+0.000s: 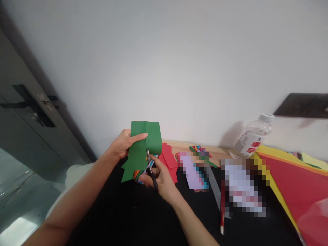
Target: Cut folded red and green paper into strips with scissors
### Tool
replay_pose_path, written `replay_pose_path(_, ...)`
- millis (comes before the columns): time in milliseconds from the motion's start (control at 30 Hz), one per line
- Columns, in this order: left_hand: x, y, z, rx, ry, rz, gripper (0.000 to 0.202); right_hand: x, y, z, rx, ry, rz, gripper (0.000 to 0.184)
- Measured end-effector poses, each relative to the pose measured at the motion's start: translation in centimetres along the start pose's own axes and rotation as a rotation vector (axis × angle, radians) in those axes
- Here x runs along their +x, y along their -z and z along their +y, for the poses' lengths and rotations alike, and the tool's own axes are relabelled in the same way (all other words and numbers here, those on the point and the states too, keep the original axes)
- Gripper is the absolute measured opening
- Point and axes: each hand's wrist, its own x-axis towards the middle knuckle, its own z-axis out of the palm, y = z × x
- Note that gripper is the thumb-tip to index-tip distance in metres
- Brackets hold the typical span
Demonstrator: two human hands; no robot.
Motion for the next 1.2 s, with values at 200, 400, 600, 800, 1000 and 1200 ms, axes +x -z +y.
replay_pose_path(200,-0.4,-0.4,-0.2,-0.007,-0.023,-0.041,0.02,0.2,-0.3,-0.4,0.091,-0.008,0.014,0.07)
replay_pose_path(400,-0.7,-0.8,-0.3,0.022,-0.063,-0.043,0.019,0.5,-0.4,-0.4,0.093,-0.005,0.025,0.058)
replay_pose_path(600,-0.6,-1.1,-1.0,0.089,-0.113,-0.031,0.019,0.6,-0.3,-0.3,0.049,0.052,0.057,0.043)
replay_pose_path(800,-0.6,-1.0,-1.2,0.123,-0.139,-0.02,0.018,0.6,-0.3,-0.4,0.052,0.085,0.058,0.034)
replay_pose_path(1000,-0.7,-1.0,-1.0,0.141,-0.151,-0.015,0.017,0.6,-0.5,-0.5,0.068,0.082,0.07,0.032)
replay_pose_path(1200,-0.6,-0.9,-1.2,0.141,-0.159,-0.024,0.018,0.6,-0.6,-0.5,0.07,0.073,0.077,0.03)
